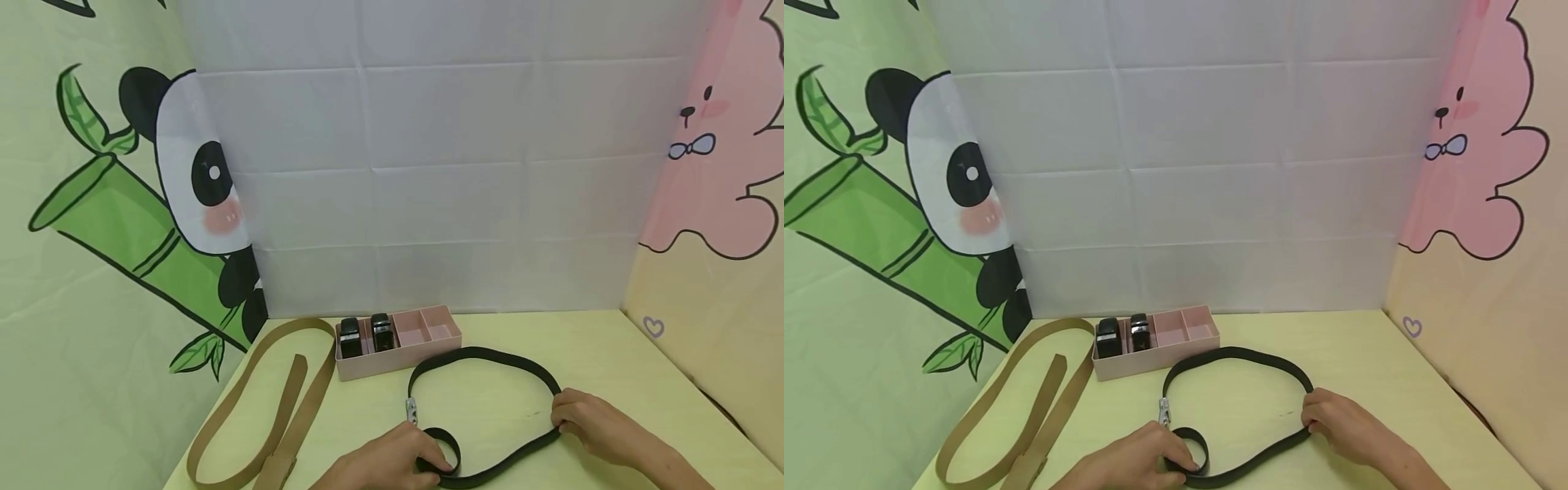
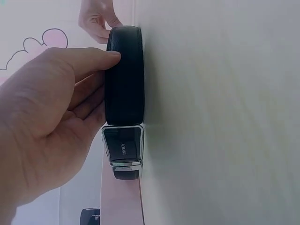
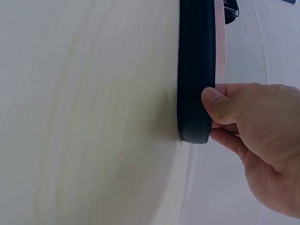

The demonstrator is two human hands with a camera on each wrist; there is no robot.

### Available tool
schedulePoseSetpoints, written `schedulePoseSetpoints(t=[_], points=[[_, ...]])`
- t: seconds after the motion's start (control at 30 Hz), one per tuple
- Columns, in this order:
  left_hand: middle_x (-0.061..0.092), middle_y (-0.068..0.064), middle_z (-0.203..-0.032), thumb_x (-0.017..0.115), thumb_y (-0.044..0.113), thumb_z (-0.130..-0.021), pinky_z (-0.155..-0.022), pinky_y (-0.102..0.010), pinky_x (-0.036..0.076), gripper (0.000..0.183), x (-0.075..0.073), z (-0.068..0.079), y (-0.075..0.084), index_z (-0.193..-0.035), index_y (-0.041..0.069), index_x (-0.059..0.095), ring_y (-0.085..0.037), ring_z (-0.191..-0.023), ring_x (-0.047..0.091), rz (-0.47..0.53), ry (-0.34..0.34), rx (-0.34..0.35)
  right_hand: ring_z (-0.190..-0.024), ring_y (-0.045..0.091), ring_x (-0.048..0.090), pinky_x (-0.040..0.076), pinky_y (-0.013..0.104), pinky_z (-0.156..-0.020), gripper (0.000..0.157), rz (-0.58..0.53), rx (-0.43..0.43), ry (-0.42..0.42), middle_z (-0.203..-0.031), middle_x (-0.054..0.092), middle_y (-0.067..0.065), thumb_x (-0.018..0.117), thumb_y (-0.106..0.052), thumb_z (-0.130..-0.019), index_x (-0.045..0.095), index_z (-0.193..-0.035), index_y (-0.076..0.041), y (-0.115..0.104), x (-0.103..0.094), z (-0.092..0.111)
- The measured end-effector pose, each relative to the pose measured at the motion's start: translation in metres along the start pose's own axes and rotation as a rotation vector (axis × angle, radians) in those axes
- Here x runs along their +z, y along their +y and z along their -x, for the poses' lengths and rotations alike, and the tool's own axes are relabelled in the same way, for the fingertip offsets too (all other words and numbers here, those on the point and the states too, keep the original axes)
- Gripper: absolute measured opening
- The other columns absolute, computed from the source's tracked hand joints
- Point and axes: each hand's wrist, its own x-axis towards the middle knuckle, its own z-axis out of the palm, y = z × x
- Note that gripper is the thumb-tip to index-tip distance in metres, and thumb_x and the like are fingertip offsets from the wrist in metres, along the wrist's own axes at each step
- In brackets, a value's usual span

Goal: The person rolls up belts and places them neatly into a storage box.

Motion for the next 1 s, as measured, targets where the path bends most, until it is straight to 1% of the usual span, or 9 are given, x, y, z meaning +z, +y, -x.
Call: schedulePoseSetpoints(t=[0.13,0.27,0.33,0.43,0.53,0.6,0.7,0.77,1.0], points=[[0.078,0.005,-0.102,0.073,0.0,-0.089,-0.083,-0.006,0.048,0.025,0.002,-0.001,0.001,-0.111,0.006,0.082,0.01,-0.096,0.062,-0.002,0.013,0.028,-0.083,0.004,0.057,0.053,0.019,-0.067,0.036,-0.019,0.032,-0.036,-0.094,0.062,-0.013,0.083,0.009,-0.072,0.07,-0.083,-0.023,-0.011,-0.002,-0.003],[0.078,0.006,-0.1,0.075,0.001,-0.088,-0.082,-0.004,0.048,0.022,0.005,-0.006,0.004,-0.108,0.007,0.082,0.014,-0.095,0.06,-0.033,0.027,0.044,-0.092,0.006,0.059,0.055,0.026,-0.072,0.025,-0.063,0.035,-0.086,-0.103,0.064,-0.011,0.082,-0.002,-0.08,0.072,-0.093,-0.021,-0.039,-0.005,-0.018],[0.078,0.007,-0.099,0.076,0.003,-0.089,-0.08,-0.004,0.048,0.02,0.007,-0.011,0.007,-0.107,0.008,0.083,0.016,-0.093,0.059,-0.033,0.031,0.04,-0.097,0.005,0.06,0.054,0.026,-0.076,0.02,-0.087,0.008,-0.074,-0.107,0.064,-0.011,0.081,-0.007,-0.083,0.073,-0.096,-0.021,-0.058,-0.002,-0.03],[0.079,0.009,-0.096,0.077,0.006,-0.09,-0.073,-0.003,0.048,0.016,0.012,-0.02,0.012,-0.105,0.01,0.083,0.019,-0.087,0.058,-0.027,0.042,0.026,-0.101,0.002,0.058,0.051,0.019,-0.083,0.015,-0.136,-0.056,-0.029,-0.111,0.063,-0.012,0.08,-0.014,-0.087,0.073,-0.099,-0.019,-0.085,0.01,-0.048],[0.079,0.009,-0.094,0.078,0.01,-0.091,-0.068,-0.002,0.048,0.014,0.017,-0.028,0.017,-0.103,0.011,0.083,0.02,-0.081,0.057,-0.01,0.059,0.018,-0.101,0.002,0.058,0.048,0.013,-0.086,0.014,-0.189,-0.168,0.031,-0.111,0.064,-0.01,0.08,-0.014,-0.088,0.074,-0.1,-0.017,-0.102,0.026,-0.061],[0.079,0.008,-0.093,0.078,0.012,-0.091,-0.065,-0.001,0.048,0.013,0.02,-0.031,0.02,-0.103,0.01,0.084,0.02,-0.079,0.057,-0.016,0.075,0.017,-0.1,0.004,0.059,0.047,0.011,-0.087,0.01,-0.208,-0.252,0.075,-0.107,0.065,-0.009,0.079,-0.014,-0.089,0.075,-0.098,-0.016,-0.106,0.038,-0.066],[0.08,0.007,-0.092,0.08,0.014,-0.089,-0.064,-0.001,0.047,0.013,0.022,-0.033,0.023,-0.101,0.01,0.084,0.02,-0.077,0.058,-0.031,0.099,0.014,-0.097,0.008,0.059,0.047,0.011,-0.087,0.01,-0.213,-0.34,0.144,-0.097,0.066,-0.01,0.081,-0.01,-0.086,0.075,-0.09,-0.016,-0.104,0.053,-0.069],[0.08,0.006,-0.091,0.08,0.015,-0.089,-0.063,0.0,0.047,0.013,0.022,-0.033,0.024,-0.099,0.01,0.085,0.02,-0.076,0.058,-0.04,0.11,0.014,-0.097,0.008,0.059,0.046,0.011,-0.088,0.009,-0.217,-0.341,0.148,-0.094,0.066,-0.012,0.081,-0.012,-0.085,0.075,-0.086,-0.018,-0.103,0.058,-0.069],[0.079,0.008,-0.088,0.081,0.015,-0.088,-0.061,-0.001,0.047,0.01,0.021,-0.032,0.027,-0.096,0.012,0.085,0.017,-0.072,0.059,0.001,0.126,-0.002,-0.095,0.002,0.055,0.046,0.01,-0.084,0.026,-0.189,-0.248,0.044,-0.087,0.064,-0.014,0.079,0.001,-0.071,0.075,-0.083,-0.021,-0.104,0.06,-0.068]])
